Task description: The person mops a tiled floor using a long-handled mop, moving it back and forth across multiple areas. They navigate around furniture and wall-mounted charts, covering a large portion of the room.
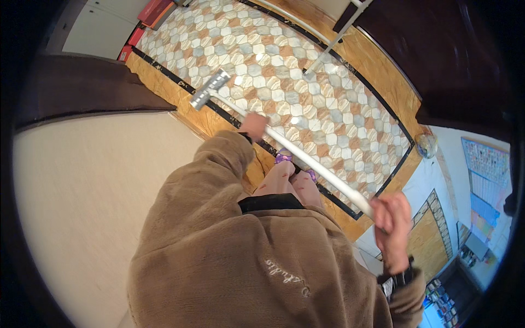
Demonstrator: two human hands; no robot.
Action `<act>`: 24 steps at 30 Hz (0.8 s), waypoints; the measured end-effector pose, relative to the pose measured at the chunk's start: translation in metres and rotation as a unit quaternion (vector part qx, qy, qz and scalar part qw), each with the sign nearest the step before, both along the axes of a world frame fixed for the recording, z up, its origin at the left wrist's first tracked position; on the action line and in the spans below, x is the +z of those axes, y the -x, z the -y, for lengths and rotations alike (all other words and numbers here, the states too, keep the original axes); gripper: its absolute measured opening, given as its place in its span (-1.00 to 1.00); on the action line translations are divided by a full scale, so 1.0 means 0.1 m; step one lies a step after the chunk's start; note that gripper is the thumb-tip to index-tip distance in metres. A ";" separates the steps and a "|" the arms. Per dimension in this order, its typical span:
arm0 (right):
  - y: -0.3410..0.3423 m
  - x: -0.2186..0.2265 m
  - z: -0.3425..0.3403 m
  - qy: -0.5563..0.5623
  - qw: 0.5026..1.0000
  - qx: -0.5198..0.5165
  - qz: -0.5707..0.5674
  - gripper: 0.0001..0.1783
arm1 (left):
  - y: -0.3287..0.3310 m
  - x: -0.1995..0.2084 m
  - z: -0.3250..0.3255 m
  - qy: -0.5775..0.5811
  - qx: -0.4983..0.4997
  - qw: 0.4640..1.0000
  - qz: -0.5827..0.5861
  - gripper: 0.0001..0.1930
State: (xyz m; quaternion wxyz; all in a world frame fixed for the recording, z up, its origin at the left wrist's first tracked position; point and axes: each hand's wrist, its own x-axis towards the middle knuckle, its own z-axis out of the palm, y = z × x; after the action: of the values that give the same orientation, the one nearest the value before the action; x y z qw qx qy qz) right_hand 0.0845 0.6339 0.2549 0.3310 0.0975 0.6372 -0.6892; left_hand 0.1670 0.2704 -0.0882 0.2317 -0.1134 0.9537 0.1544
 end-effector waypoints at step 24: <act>0.67 0.35 -2.08 -0.068 0.984 0.157 -0.055 -0.74 | 0.40 -0.28 -1.99 -0.281 -0.047 0.959 0.007 -0.36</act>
State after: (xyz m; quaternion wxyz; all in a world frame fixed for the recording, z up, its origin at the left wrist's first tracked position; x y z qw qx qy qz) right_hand 0.0174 0.8416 0.2898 0.3923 -0.0195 0.7074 -0.5877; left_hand 0.1272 0.4694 -0.1162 0.2675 0.0004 0.8746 0.4043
